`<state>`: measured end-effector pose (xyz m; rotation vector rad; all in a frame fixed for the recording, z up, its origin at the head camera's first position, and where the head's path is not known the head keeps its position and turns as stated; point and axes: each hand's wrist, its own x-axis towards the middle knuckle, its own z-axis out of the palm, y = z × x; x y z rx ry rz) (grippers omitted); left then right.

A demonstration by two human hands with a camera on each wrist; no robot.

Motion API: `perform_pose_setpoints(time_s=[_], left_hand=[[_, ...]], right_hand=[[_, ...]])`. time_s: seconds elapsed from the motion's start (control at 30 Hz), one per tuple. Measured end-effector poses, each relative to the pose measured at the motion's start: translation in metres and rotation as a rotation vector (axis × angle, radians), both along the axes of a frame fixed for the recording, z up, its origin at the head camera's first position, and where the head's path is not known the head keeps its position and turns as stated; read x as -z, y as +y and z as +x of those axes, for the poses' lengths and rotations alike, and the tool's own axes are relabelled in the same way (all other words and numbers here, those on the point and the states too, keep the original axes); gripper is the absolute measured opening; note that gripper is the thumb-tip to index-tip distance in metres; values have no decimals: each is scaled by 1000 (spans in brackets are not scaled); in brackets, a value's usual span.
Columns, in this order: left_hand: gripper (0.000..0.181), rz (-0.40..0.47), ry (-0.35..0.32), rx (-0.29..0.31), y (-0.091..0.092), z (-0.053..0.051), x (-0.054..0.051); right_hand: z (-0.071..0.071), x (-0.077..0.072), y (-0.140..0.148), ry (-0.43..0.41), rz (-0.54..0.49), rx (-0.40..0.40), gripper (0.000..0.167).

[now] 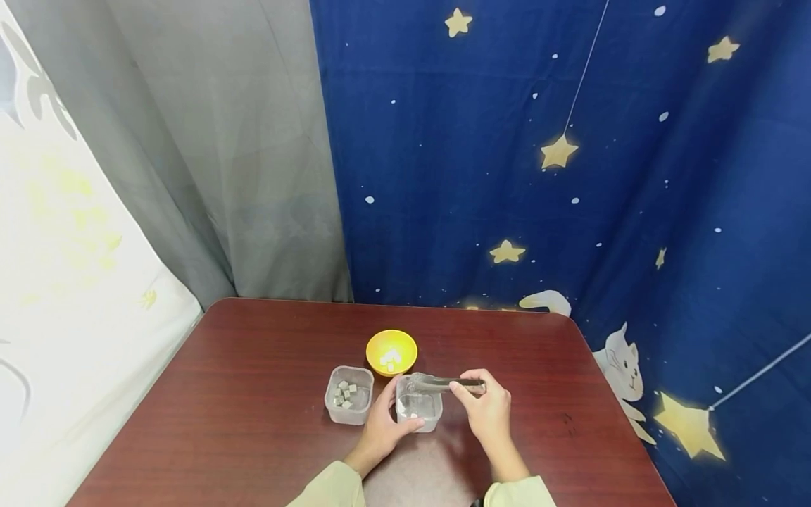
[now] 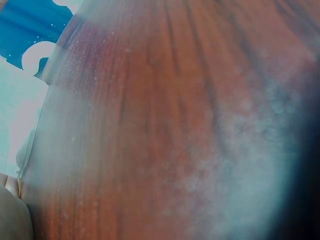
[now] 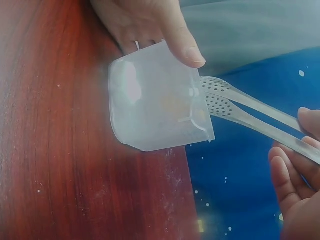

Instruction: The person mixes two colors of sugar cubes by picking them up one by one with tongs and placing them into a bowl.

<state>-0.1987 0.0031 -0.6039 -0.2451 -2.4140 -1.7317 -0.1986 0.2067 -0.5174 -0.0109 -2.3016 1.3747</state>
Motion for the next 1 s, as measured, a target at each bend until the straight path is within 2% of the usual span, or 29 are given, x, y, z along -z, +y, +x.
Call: perform_pose_setpoints(time_s=[0.4,0.63,0.83,1.0], left_hand=[[99,11,1,-2,-1,1,-2],[101,-12,10,-6,-1,2,1],[101,-4,14,-8,-1,3,-2],[100,1,7,-9,-1,3,-2]], right_hand=[[1,-7,1,-12,-70,17,20],[2,-9,0,3,-137,37,21],[2,-16,-3,8,-214,53,21],[0,-19,-5,29,-216,58,20]])
